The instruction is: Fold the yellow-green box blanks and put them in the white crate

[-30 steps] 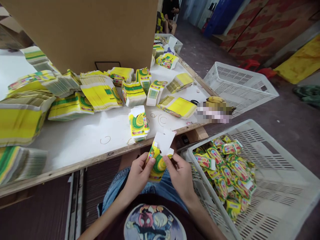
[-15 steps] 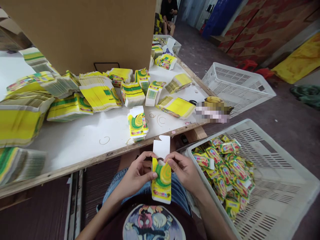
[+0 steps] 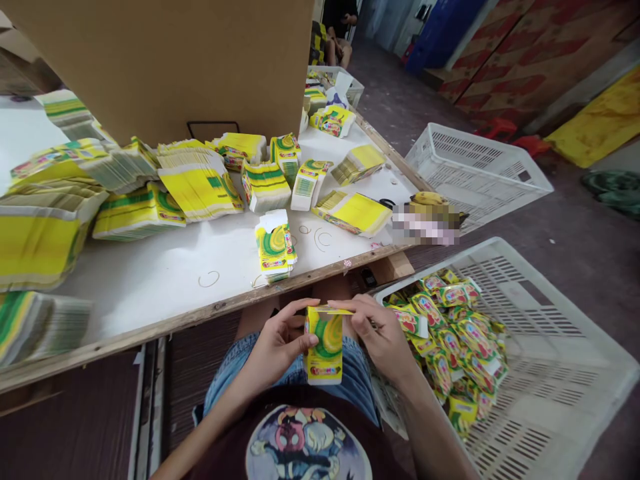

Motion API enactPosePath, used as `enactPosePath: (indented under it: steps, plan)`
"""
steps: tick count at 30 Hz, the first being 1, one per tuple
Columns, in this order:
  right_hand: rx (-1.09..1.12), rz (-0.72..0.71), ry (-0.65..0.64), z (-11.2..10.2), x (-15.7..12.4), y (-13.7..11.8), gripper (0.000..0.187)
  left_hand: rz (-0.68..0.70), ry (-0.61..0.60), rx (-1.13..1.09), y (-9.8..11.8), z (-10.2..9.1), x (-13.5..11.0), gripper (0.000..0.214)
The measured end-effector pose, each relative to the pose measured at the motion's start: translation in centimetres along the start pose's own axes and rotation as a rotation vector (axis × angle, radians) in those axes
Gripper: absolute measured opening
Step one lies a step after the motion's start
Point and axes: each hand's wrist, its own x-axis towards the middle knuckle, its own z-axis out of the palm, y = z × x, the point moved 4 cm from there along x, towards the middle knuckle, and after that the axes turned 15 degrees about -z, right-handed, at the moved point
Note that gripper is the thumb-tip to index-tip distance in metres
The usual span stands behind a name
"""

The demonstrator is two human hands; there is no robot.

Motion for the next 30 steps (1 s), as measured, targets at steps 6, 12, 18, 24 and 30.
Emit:
enactPosePath:
  steps: [6,12,18,24,30]
  plan:
    - [0.138,0.261,-0.133,1.0,-0.1,0.0,0.047,0.067,0.073,0.122,-0.1,-0.1,-0.1,0.049]
    - [0.254,0.285,-0.105,0.9,0.4,-0.5,0.037,0.074,0.128,0.206,0.1,-0.3,-0.3,0.05]
    - [0.067,0.318,-0.119,1.3,0.1,0.5,0.038,0.051,0.078,0.119,0.1,0.0,-0.3,0.057]
    - [0.106,0.298,-0.146,1.4,-0.2,0.9,0.032,0.052,0.095,0.149,0.4,0.2,-0.6,0.055]
    - [-0.07,0.244,-0.115,1.7,0.0,1.1,0.026,0.008,0.079,0.109,0.4,0.5,-0.6,0.056]
